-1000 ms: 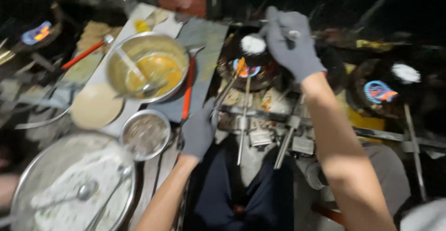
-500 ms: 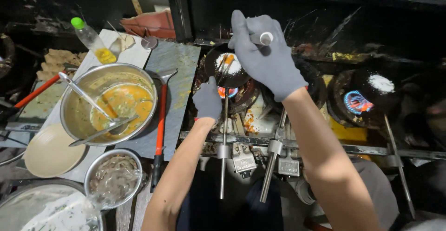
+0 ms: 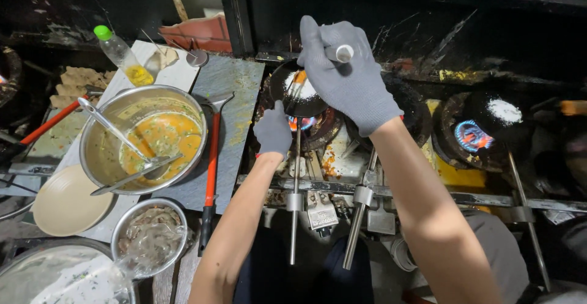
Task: Preparing and cooking Vietnamese savory pancakes on small gas burners.
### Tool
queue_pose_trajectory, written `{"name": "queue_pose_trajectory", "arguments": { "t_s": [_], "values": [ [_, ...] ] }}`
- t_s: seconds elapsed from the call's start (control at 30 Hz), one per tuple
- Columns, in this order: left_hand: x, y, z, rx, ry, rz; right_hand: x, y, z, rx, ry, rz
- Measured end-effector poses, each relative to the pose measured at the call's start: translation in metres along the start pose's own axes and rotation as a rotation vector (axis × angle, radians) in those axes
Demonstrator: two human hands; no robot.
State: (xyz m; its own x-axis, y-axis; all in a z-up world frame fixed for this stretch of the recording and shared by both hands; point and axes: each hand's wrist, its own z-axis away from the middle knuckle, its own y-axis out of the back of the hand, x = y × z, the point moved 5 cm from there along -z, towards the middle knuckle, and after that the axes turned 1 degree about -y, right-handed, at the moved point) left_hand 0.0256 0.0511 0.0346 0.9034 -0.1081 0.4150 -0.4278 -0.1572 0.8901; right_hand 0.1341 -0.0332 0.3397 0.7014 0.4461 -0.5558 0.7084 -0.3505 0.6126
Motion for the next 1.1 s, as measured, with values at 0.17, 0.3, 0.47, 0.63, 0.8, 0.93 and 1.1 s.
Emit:
{"name": "queue_pose_trajectory", "arguments": {
  "t_s": [0.17,0.3,0.47,0.63,0.8,0.93,1.1],
  "values": [
    [-0.004,-0.009,0.001,-0.022,0.012,0.017,-0.001,0.001,0.001,-0.031,-0.024,-0.022],
    [0.007,0.021,0.009,-0.068,0.002,0.075,-0.002,0.0,-0.001,-0.044,-0.061,-0.035],
    [0.007,0.007,0.013,-0.065,-0.018,0.116,-0.001,-0.002,0.001,-0.042,-0.059,-0.022],
    [0.004,-0.007,0.007,-0.045,-0.009,0.081,-0.002,-0.003,0.004,-0.06,-0.073,-0.027],
    [0.001,-0.009,0.009,-0.031,-0.008,0.102,-0.007,-0.005,0.012,-0.051,-0.024,0.006],
    [-0.007,0.034,0.036,0.064,-0.073,0.184,-0.001,-0.009,0.028,-0.008,0.046,0.087],
    [-0.072,0.209,0.19,-0.015,0.088,0.219,-0.007,-0.018,0.088,0.051,0.342,0.019]
  ]
}}
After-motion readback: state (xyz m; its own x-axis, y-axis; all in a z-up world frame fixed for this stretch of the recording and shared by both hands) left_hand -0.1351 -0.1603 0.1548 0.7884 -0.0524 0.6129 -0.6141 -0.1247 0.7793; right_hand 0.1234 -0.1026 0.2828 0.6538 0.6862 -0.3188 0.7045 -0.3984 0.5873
